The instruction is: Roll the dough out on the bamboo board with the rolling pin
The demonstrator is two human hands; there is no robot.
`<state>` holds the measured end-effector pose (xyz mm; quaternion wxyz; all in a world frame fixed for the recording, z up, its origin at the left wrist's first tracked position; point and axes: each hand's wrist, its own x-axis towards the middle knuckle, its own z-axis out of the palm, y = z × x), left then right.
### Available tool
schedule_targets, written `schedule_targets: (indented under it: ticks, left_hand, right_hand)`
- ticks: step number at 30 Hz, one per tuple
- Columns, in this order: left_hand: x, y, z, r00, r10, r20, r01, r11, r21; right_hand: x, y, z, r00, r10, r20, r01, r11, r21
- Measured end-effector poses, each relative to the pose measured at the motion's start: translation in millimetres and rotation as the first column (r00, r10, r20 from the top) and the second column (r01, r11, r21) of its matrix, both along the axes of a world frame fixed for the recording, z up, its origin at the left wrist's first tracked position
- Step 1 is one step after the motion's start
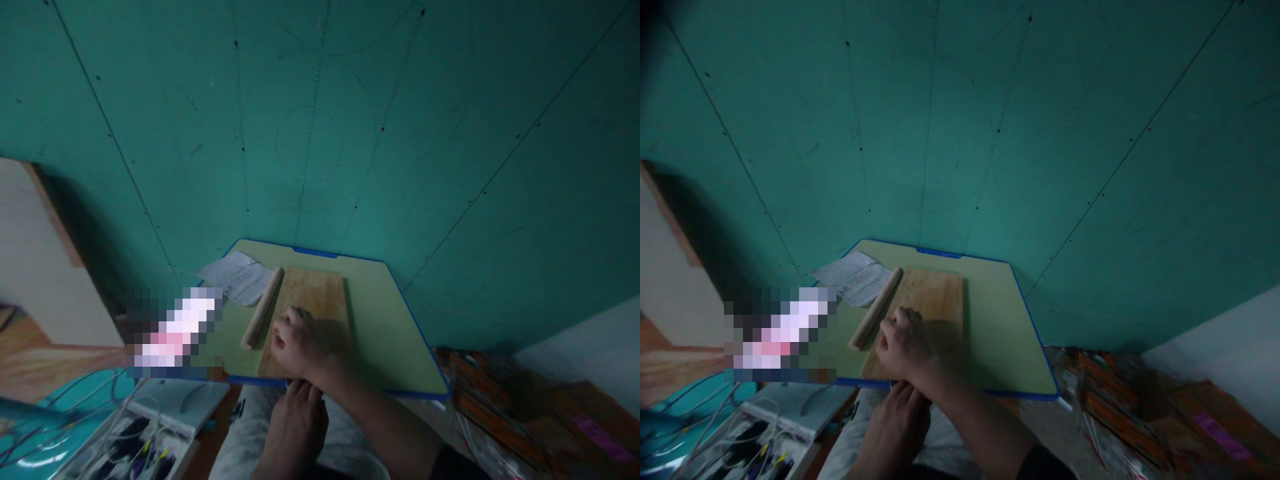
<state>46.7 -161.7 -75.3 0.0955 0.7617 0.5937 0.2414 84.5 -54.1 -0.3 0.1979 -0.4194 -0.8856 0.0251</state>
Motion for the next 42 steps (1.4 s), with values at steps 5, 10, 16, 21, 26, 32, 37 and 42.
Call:
schedule_targets:
  ticks: [5,10,16,21,26,32,37,42]
  left_hand:
    - [0,-1,0.5,1.0,-0.017,0.01,0.017,1.0,0.015]
    - [3,-3,-4.2,0.999,0.029,0.023,-0.031,0.997,0.068]
    - [5,-6,-14.3,0.995,0.039,0.095,-0.053,0.988,0.146]
    - [2,-2,-15.9,0.999,0.01,0.049,-0.018,0.986,0.168]
    - [2,2,-16.6,0.999,0.011,0.049,-0.017,0.992,0.128]
    - [0,2,-7.7,1.0,-0.025,0.003,0.025,0.997,-0.069]
    - [-1,6,-11.9,0.999,-0.034,-0.029,0.03,0.994,-0.102]
    - [-3,5,-26.3,1.0,-0.018,-0.019,0.018,1.0,0.003]
  right_hand:
    - [-16,12,-4,0.99,-0.127,0.067,0.123,0.99,0.072]
    - [-16,67,-13,0.986,-0.16,0.038,0.158,0.986,0.057]
    - [4,141,-17,0.952,-0.308,-0.002,0.307,0.949,-0.066]
    - [24,159,-19,0.954,-0.295,-0.045,0.292,0.954,-0.069]
    - [44,124,-28,0.972,-0.213,-0.096,0.208,0.976,-0.062]
    - [70,68,-37,0.936,0.064,-0.346,-0.042,0.997,0.071]
    - [68,48,-19,0.977,-0.083,-0.197,0.09,0.996,0.029]
    - [42,50,-9,0.974,-0.224,-0.02,0.224,0.974,0.017]
